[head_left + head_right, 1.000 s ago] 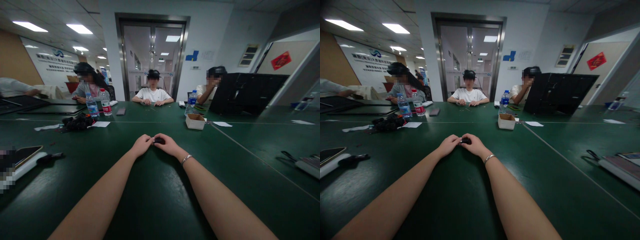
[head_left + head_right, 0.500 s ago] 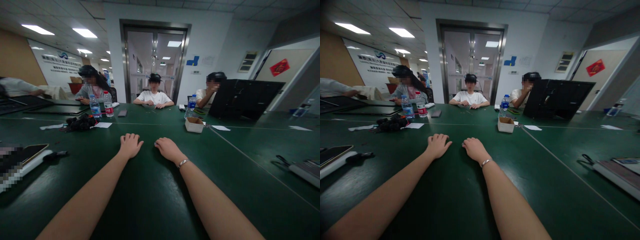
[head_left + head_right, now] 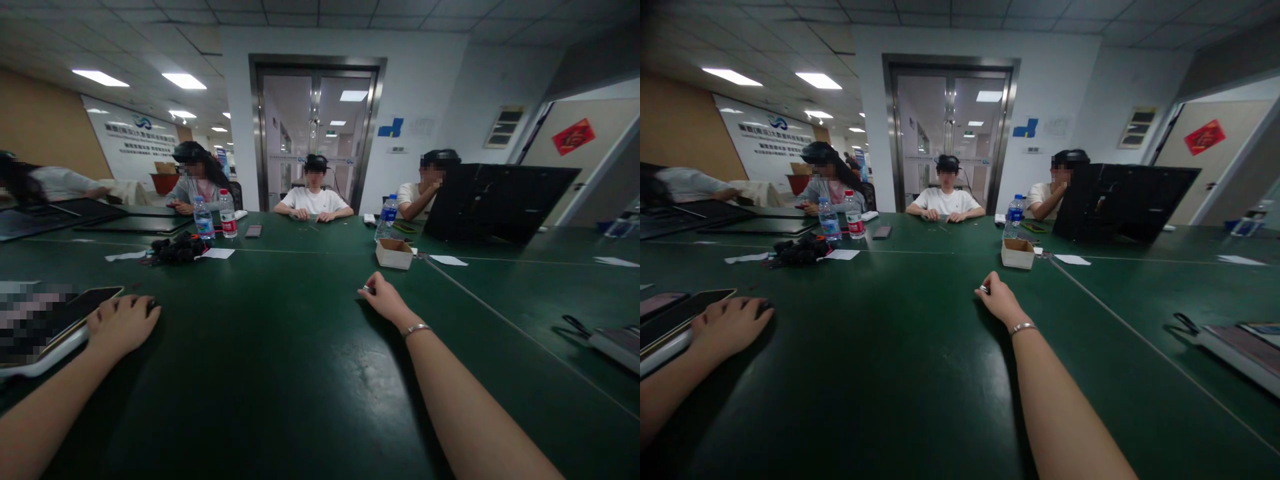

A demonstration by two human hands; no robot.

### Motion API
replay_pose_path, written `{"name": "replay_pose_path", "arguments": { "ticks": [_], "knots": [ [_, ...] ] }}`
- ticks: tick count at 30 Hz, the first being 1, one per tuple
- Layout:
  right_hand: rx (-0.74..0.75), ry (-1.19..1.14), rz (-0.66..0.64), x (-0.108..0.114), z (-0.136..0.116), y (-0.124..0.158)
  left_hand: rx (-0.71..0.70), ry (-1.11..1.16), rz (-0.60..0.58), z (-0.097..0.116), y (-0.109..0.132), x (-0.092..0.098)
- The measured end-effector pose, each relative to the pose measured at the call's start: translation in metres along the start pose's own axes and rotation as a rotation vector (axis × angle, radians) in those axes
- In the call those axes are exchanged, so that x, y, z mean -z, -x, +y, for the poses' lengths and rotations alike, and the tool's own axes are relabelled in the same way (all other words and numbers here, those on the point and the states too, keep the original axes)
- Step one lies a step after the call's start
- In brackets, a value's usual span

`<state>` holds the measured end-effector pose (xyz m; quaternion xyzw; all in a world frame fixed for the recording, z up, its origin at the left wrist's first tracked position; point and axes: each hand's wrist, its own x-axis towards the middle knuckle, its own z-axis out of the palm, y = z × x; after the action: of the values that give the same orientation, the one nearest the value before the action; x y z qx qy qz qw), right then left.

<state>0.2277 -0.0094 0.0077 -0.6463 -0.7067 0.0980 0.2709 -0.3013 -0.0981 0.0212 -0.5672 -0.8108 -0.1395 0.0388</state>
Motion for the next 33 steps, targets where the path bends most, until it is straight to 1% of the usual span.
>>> {"name": "replay_pose_path", "arguments": {
  "ticks": [3, 6, 8, 10, 12, 13, 15, 18, 20, 23, 25, 26, 28, 31, 33],
  "knots": [
    [-0.011, 0.06, -0.03, 0.022, 0.017, 0.012, 0.007, -0.097, -0.024, -0.002, -0.005, -0.004],
    [-0.043, 0.158, -0.139, 0.051, 0.038, 0.03, -0.059, -0.105, -0.084, 0.0, -0.013, -0.008],
    [-0.115, 0.276, -0.156, 0.071, 0.056, 0.042, -0.111, -0.097, -0.085, 0.001, -0.018, -0.01],
    [-0.194, 0.374, -0.116, 0.089, 0.075, 0.051, -0.18, -0.08, -0.093, 0.006, -0.021, -0.013],
    [-0.28, 0.37, -0.035, 0.102, 0.093, 0.057, -0.25, -0.063, -0.113, 0.016, -0.024, -0.018],
    [-0.313, 0.327, 0.0, 0.106, 0.101, 0.059, -0.283, -0.056, -0.119, 0.025, -0.026, -0.021],
    [-0.344, 0.226, 0.065, 0.109, 0.111, 0.061, -0.34, -0.042, -0.108, 0.05, -0.028, -0.029],
    [-0.362, 0.138, 0.177, 0.108, 0.114, 0.061, -0.386, -0.019, -0.072, 0.102, -0.027, -0.044],
    [-0.395, 0.117, 0.228, 0.107, 0.112, 0.062, -0.433, 0.015, -0.079, 0.14, -0.022, -0.052],
    [-0.411, 0.113, 0.201, 0.107, 0.107, 0.063, -0.465, 0.095, -0.092, 0.192, -0.012, -0.061],
    [-0.397, 0.117, 0.165, 0.109, 0.105, 0.063, -0.481, 0.131, -0.104, 0.219, -0.005, -0.066],
    [-0.405, 0.109, 0.161, 0.109, 0.105, 0.064, -0.486, 0.147, -0.106, 0.231, -0.001, -0.068],
    [-0.455, 0.053, 0.195, 0.11, 0.106, 0.065, -0.489, 0.181, -0.12, 0.251, 0.005, -0.071],
    [-0.572, -0.096, 0.317, 0.112, 0.108, 0.066, -0.522, 0.236, -0.161, 0.274, 0.017, -0.071],
    [-0.635, -0.136, 0.368, 0.113, 0.11, 0.065, -0.569, 0.278, -0.199, 0.286, 0.026, -0.068]
  ]
}}
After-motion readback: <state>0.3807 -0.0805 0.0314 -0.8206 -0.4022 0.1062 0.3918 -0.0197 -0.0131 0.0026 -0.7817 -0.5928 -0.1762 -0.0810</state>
